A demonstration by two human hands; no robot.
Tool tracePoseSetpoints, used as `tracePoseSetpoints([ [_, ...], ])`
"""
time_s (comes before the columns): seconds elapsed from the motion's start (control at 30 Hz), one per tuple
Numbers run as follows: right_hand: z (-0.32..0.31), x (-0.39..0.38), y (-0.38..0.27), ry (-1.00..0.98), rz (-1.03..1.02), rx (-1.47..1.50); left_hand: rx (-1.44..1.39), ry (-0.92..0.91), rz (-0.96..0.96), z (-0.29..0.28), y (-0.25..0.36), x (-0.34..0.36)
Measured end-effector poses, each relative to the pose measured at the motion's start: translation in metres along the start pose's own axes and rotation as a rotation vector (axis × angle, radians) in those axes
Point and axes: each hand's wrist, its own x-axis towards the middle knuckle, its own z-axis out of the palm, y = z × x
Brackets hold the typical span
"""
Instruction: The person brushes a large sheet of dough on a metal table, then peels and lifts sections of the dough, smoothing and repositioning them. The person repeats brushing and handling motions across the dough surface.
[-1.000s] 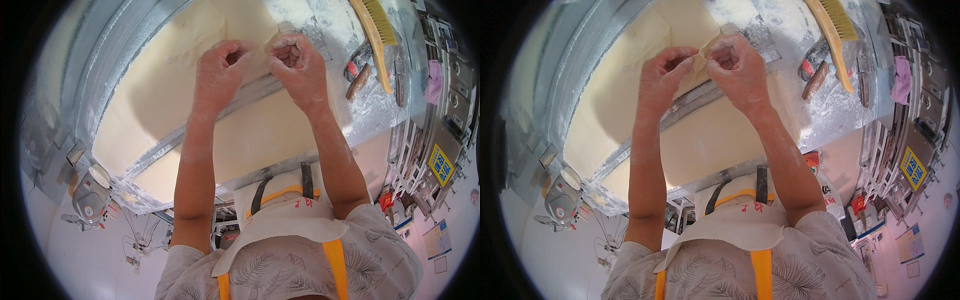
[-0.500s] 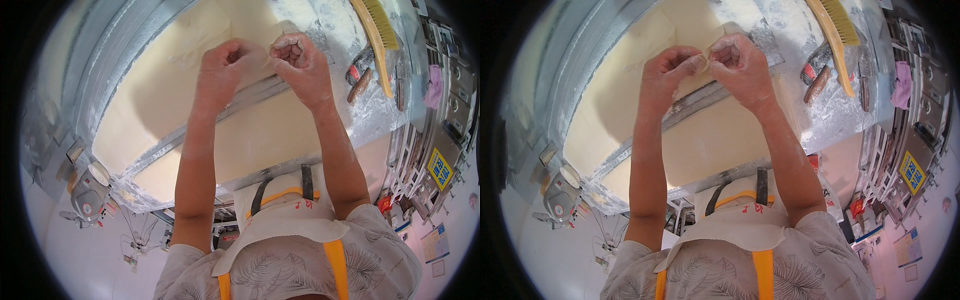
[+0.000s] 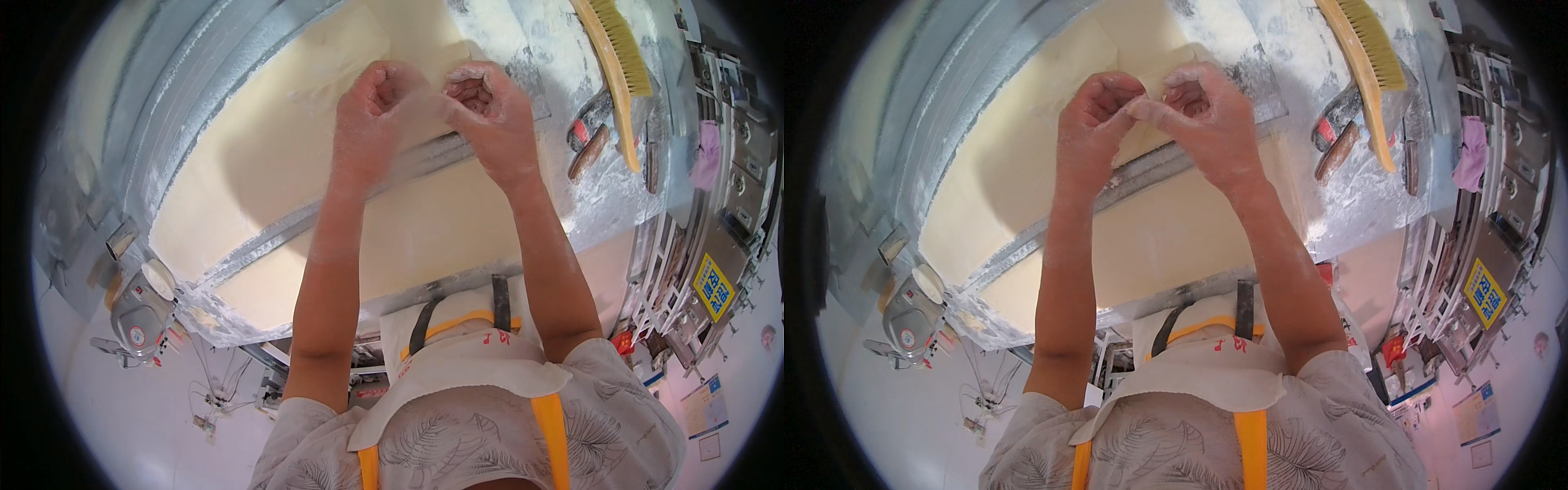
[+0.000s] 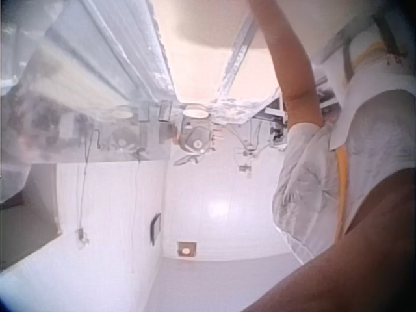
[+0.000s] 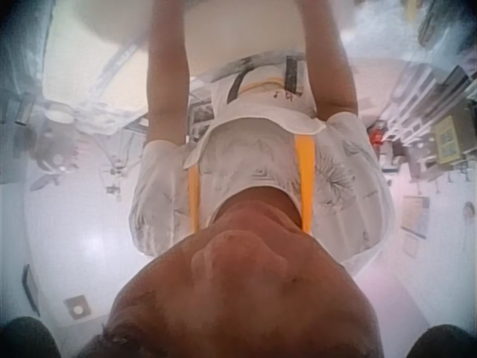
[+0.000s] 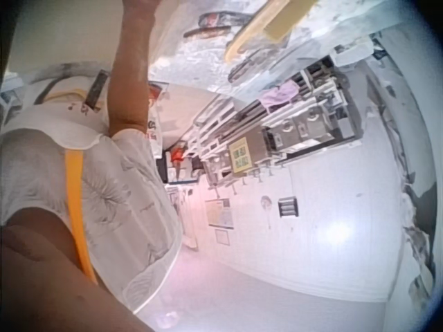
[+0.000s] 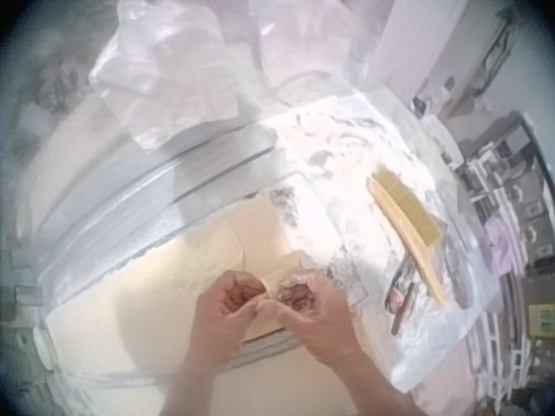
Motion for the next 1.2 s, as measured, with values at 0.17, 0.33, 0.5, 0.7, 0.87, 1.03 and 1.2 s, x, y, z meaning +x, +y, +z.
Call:
tracePoseSetpoints([
  [0.17, 0.003, 0.000, 0.003, 0.034, 0.018, -0.147, 0.079, 0.041, 0.057, 0.004, -0.002, -0.003],
  [0.33, 0.003, -0.002, 0.001, 0.063, 0.010, -0.219, 0.072, 0.077, 0.048, 0.005, 0.002, -0.006],
  [0.5, 0.000, -0.005, 0.004, 0.068, 0.055, -0.002, -0.125, 0.070, 0.016, -0.003, -0.005, -0.004],
  [0.7, 0.007, -0.001, 0.008, 0.043, 0.009, 0.073, -0.132, -0.046, -0.037, 0.002, 0.003, -0.010],
  [0.87, 0.002, 0.003, 0.006, 0.012, -0.045, -0.089, -0.065, 0.009, 0.004, 0.009, 0.005, -0.010],
  [1.03, 0.000, 0.002, -0.001, 0.045, -0.061, -0.167, 0.180, 0.108, 0.121, 0.005, 0.009, -0.003],
  [1.2, -0.009, 0.003, 0.005, 0.049, 0.005, -0.148, 0.006, 0.159, 0.065, 0.001, 0.001, 0.001],
])
